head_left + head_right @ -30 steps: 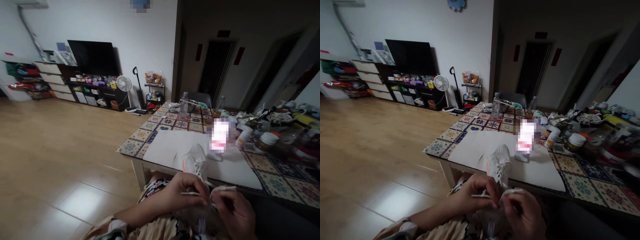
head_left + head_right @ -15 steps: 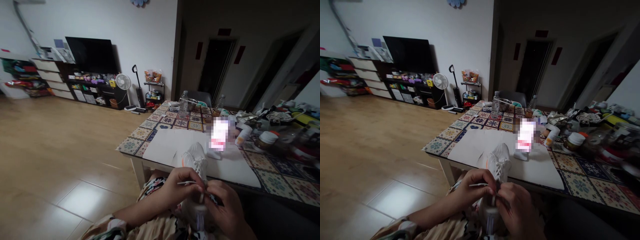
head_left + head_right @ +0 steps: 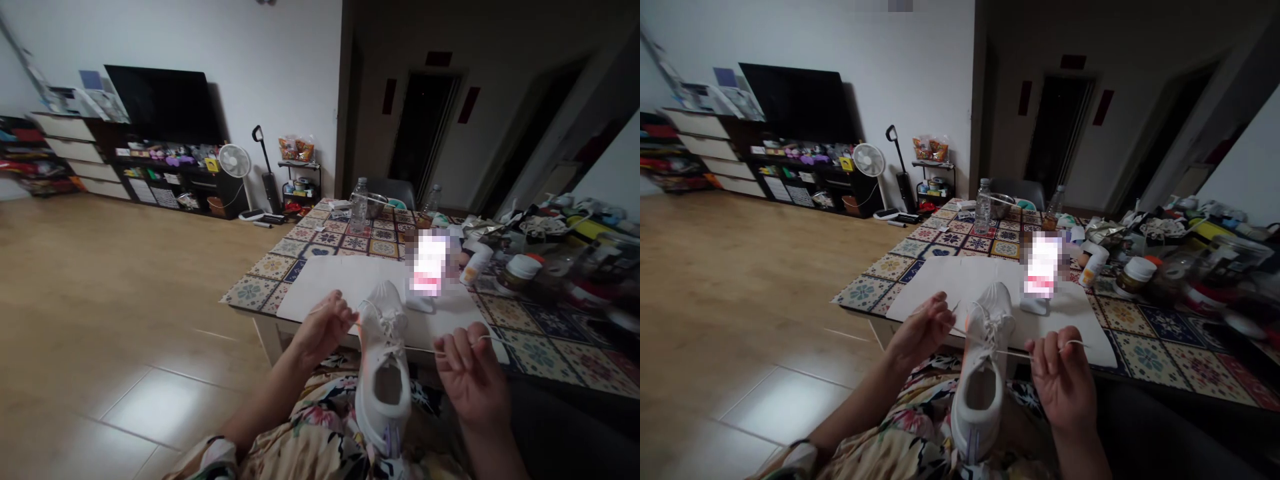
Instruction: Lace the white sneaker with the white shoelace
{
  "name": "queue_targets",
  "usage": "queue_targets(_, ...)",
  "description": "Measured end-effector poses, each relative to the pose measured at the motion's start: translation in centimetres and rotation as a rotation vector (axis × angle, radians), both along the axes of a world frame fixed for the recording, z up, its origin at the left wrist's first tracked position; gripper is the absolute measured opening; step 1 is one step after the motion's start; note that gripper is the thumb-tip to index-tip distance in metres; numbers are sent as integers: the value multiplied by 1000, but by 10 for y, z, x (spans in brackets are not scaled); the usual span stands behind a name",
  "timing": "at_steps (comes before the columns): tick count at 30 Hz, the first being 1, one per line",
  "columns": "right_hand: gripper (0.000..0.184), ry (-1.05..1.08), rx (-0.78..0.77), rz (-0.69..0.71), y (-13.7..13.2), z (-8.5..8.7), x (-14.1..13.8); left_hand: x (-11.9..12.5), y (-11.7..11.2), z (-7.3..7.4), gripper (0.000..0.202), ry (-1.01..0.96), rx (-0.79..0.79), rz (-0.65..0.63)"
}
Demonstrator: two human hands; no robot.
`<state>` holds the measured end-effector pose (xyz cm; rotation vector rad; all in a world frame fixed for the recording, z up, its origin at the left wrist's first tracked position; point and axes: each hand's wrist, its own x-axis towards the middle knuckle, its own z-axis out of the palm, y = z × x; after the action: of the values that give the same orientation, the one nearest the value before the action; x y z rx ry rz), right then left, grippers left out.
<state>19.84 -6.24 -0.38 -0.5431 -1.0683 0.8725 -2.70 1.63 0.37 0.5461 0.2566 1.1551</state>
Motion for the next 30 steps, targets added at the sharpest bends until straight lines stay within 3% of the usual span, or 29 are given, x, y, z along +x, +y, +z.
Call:
queue_targets(4, 28, -68, 2, 102, 3, -7, 31, -27, 18, -7, 28, 97, 74, -46)
queue_targets(8, 42, -448, -73, 197, 3, -17, 44, -31, 18, -17, 38, 399, 212, -157)
queue_targets(11, 52, -747, -68, 122, 4, -14, 33, -23, 10, -18, 41, 669, 366, -198)
queue_targets(15, 42, -1022, -95, -11, 3, -6, 11, -13, 2, -10, 33, 1152, 600, -220)
queue_targets(17, 41, -1111, -140, -53, 1, -4, 5, -12, 2, -5, 26, 1278, 684, -246)
queue_targets(22, 29, -1144, -226, -104, -3, -4, 7, -21, 5, -2, 19, 1321, 690, -388)
queue_targets(26, 23, -1113, -225, 18, -1, -3, 17, -26, 8, -7, 16, 1278, 636, -408)
queue_targets(30, 28, -1025, -224, 144, 0, -3, 28, -33, 14, -9, 29, 1159, 664, -369)
